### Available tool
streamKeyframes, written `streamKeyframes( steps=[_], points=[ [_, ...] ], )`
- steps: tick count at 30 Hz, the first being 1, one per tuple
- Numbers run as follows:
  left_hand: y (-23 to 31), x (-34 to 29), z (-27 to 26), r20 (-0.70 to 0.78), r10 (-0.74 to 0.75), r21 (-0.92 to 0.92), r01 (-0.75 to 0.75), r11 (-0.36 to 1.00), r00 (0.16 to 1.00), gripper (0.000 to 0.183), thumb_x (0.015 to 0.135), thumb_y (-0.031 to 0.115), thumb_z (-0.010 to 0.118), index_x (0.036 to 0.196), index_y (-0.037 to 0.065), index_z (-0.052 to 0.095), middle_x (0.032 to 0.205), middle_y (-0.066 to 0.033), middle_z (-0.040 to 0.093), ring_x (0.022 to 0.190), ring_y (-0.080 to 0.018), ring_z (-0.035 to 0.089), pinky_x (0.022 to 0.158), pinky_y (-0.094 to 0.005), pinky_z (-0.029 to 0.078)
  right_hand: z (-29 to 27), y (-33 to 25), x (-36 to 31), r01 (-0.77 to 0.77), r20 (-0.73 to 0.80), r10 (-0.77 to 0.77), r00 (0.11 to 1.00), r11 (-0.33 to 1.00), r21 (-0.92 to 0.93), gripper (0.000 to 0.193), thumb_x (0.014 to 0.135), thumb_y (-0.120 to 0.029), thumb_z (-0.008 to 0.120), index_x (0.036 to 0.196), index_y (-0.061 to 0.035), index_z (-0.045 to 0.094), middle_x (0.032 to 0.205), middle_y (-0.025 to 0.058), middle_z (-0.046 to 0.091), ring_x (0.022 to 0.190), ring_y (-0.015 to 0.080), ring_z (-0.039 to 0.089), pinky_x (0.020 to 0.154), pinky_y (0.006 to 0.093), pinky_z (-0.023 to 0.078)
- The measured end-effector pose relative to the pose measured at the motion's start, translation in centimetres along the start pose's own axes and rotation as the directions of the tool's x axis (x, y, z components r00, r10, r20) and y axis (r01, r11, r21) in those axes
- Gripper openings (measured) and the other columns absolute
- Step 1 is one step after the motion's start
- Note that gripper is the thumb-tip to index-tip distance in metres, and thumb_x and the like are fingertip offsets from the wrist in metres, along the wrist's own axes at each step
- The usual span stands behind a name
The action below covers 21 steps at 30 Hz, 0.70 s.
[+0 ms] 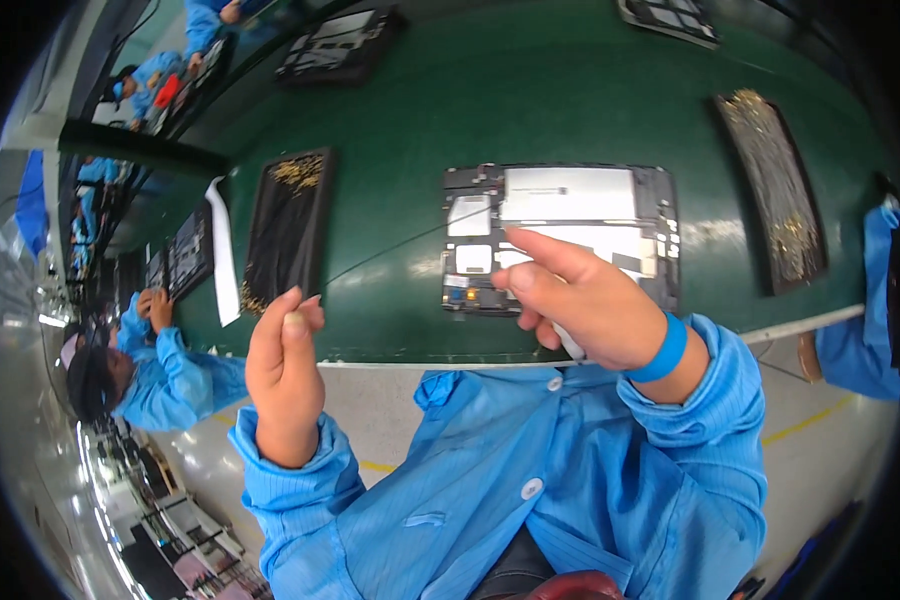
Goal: The person assembles tablets by taking tablet chassis from a conveyor, picking wires from trays, attaching the wires to the tablet chassis, and placing the tablets back onto the conveyor.
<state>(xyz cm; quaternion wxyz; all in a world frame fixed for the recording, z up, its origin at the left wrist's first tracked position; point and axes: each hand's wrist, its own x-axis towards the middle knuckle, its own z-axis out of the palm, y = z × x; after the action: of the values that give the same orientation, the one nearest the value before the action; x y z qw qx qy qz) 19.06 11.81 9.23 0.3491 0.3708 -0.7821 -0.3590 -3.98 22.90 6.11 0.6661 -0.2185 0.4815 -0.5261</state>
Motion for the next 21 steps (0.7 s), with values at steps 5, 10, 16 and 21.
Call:
streamKeyframes(
  steps=[5,10,16,21],
  points=[
    [0.7,-0.7,0.3,0.145,0.129,-0.043,-0.124,0.991,0.981,0.026,0.087,0.014,0.037,0.107,-0.001,0.045,0.079,-0.0094,0.051,0.08,-0.0184,0.05,0.083,-0.0401,0.038,-0.2,-0.5,-0.9,0.077,-0.049,-0.074,0.996,0.995,0.066,0.051,0.079,-0.035,0.049,0.116,-0.0011,0.039,0.09,0.0024,0.053,0.067,0.0074,0.045,0.053,0.0185,0.039],
    [0.3,-1.2,0.2,0.172,0.038,-0.108,-0.019,0.994,0.984,0.024,0.083,0.009,0.045,0.105,-0.001,0.047,0.093,-0.0127,0.053,0.086,-0.0209,0.05,0.081,-0.0345,0.038,-0.7,-0.3,-1.3,0.077,-0.101,-0.068,0.992,0.993,0.088,0.041,0.083,-0.029,0.045,0.109,0.0019,0.043,0.091,0.0096,0.052,0.067,0.011,0.047,0.052,0.0217,0.041],
    [0.1,-0.9,4.5,0.385,0.144,0.612,-0.369,0.7,0.911,0.031,0.072,0.013,0.057,0.1,0.001,0.05,0.099,-0.02,0.048,0.098,-0.0372,0.041,0.086,-0.0429,0.032,-0.4,2.1,-1.7,-0.086,-0.143,0.08,0.986,0.996,-0.03,0.037,0.081,-0.034,0.044,0.104,-0.0046,0.05,0.086,0.0038,0.054,0.066,0.0076,0.044,0.055,0.0197,0.04],
    [-0.4,-3.6,9.8,0.549,0.194,0.107,-0.298,0.948,0.813,0.03,0.07,0.012,0.059,0.097,0.002,0.052,0.09,-0.015,0.053,0.082,-0.0298,0.051,0.071,-0.0354,0.042,-0.4,5.9,-2.0,-0.317,0.006,0.319,0.948,0.945,-0.082,0.036,0.081,-0.035,0.044,0.096,-0.0033,0.053,0.072,0.004,0.051,0.057,0.0084,0.044,0.052,0.0197,0.039]
  ],
)
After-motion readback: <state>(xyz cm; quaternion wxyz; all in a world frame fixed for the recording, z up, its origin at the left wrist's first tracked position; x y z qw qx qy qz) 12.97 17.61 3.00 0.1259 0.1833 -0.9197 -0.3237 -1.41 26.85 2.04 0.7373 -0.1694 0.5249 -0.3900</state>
